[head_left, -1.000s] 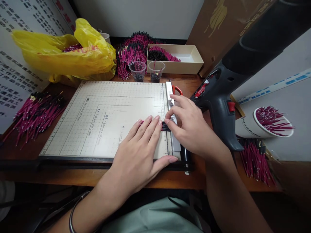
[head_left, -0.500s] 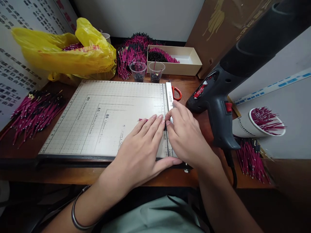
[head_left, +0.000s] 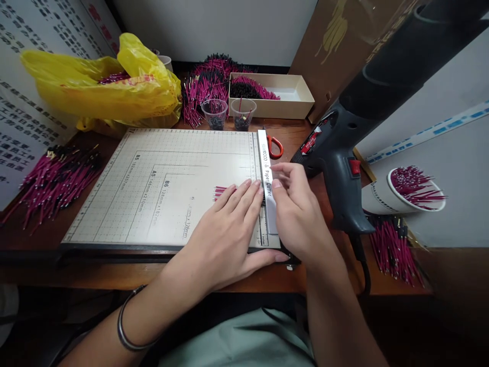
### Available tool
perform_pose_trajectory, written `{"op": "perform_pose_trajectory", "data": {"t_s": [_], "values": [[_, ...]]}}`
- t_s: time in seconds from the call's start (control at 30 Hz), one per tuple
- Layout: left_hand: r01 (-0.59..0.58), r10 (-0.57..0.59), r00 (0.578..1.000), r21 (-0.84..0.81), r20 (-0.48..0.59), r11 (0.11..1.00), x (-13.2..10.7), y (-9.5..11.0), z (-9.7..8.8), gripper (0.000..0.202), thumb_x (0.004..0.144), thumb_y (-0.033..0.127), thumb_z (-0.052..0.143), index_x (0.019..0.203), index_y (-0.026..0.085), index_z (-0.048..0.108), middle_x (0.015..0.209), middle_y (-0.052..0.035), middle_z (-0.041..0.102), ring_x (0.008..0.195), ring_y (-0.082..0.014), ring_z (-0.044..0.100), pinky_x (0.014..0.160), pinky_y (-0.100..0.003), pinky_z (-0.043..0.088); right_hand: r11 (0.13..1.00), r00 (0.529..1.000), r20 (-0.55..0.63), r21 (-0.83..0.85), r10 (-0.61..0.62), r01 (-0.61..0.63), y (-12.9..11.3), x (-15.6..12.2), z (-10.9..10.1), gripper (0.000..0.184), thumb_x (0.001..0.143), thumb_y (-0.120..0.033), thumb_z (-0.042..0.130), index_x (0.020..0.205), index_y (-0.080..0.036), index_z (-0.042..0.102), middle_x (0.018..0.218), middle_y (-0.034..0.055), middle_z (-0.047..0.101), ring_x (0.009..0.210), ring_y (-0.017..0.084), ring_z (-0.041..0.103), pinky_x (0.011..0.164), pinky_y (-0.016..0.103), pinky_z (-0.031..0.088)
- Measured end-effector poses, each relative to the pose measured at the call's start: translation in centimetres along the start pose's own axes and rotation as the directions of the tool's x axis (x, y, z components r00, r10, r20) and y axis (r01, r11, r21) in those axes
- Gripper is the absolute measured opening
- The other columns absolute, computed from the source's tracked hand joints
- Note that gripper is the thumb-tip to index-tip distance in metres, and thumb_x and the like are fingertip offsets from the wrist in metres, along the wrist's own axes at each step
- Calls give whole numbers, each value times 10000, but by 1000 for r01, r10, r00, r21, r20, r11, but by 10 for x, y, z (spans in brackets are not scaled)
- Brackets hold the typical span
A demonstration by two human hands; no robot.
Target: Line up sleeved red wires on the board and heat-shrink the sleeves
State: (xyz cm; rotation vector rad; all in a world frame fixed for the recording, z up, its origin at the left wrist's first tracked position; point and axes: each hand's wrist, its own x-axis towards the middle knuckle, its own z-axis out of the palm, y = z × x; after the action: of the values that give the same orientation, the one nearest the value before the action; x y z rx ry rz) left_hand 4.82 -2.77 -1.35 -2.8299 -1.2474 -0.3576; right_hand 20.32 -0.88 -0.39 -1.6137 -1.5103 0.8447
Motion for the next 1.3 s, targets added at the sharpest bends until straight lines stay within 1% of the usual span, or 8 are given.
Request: {"op": "perform_pose_trajectory", "data": {"t_s": [0.13,0.33,0.63,0.8,0.9,1.0,1.13,1.3], "values": [[-5,5,1000,-14,1,1000,2,0,0,915,1016,705,235,1500,-44,439,1578,-239,435,1502,-346,389,1233,-487,348,997,995,101,79,-25,17,4,-7,4,365,999,-331,359,1330,-241,488,1421,70,583,1324,199,550,1147,431,446],[-16,16,1000,-26,24,1000,-11,1,-5,888,1016,707,252,1533,3,409,1625,-170,375,1520,-307,366,1237,-451,352,1000,995,99,-19,24,-22,6,-15,-1,467,1009,-384,314,1425,-218,446,1480,107,556,1345,237,567,1163,489,450],[38,-38,999,-58,-3,998,-12,14,-4,914,1003,731,260,1509,-10,433,1613,-190,394,1516,-300,377,1250,-441,328,1000,937,348,11,-9,6,16,-14,-10,700,973,-320,300,1627,-140,125,1711,88,118,1601,199,153,1325,495,201],[59,-60,998,-90,-9,994,-7,9,-22,745,1071,589,239,1537,25,377,1617,-158,408,1510,-273,388,1222,-458,355,995,903,430,94,-13,-30,21,-10,-10,807,903,-292,386,1640,-205,69,1723,39,55,1615,190,64,1328,531,70],[188,-199,973,-96,-119,978,2,0,-30,454,1092,338,327,1426,101,521,1491,-135,580,1349,-274,564,1104,-460,455,998,900,436,65,-16,-13,21,-10,-11,716,905,-305,422,1594,-264,230,1709,35,136,1608,203,107,1325,532,104],[311,-320,935,-81,-152,947,14,-8,-27,261,1043,238,453,1168,173,673,1171,-80,740,1029,-273,672,872,-417,522,1000,915,404,13,-17,13,19,-11,-11,547,932,-323,414,1476,-266,391,1605,92,338,1537,232,303,1302,540,197],[303,-308,950,-77,-51,950,26,-11,-15,208,1011,204,501,975,193,706,973,-53,725,878,-263,616,745,-398,476,1000,927,375,-11,-22,28,17,-12,-11,449,931,-325,414,1369,-229,429,1405,134,502,1350,232,504,1271,523,272],[286,-293,954,-112,-55,952,25,-10,-11,203,1010,195,503,950,192,697,951,-52,707,847,-258,582,734,-403,453,999,922,386,-17,-31,41,17,-13,-11,397,936,-332,403,1320,-232,427,1377,131,496,1269,224,529,1262,516,278]]}}
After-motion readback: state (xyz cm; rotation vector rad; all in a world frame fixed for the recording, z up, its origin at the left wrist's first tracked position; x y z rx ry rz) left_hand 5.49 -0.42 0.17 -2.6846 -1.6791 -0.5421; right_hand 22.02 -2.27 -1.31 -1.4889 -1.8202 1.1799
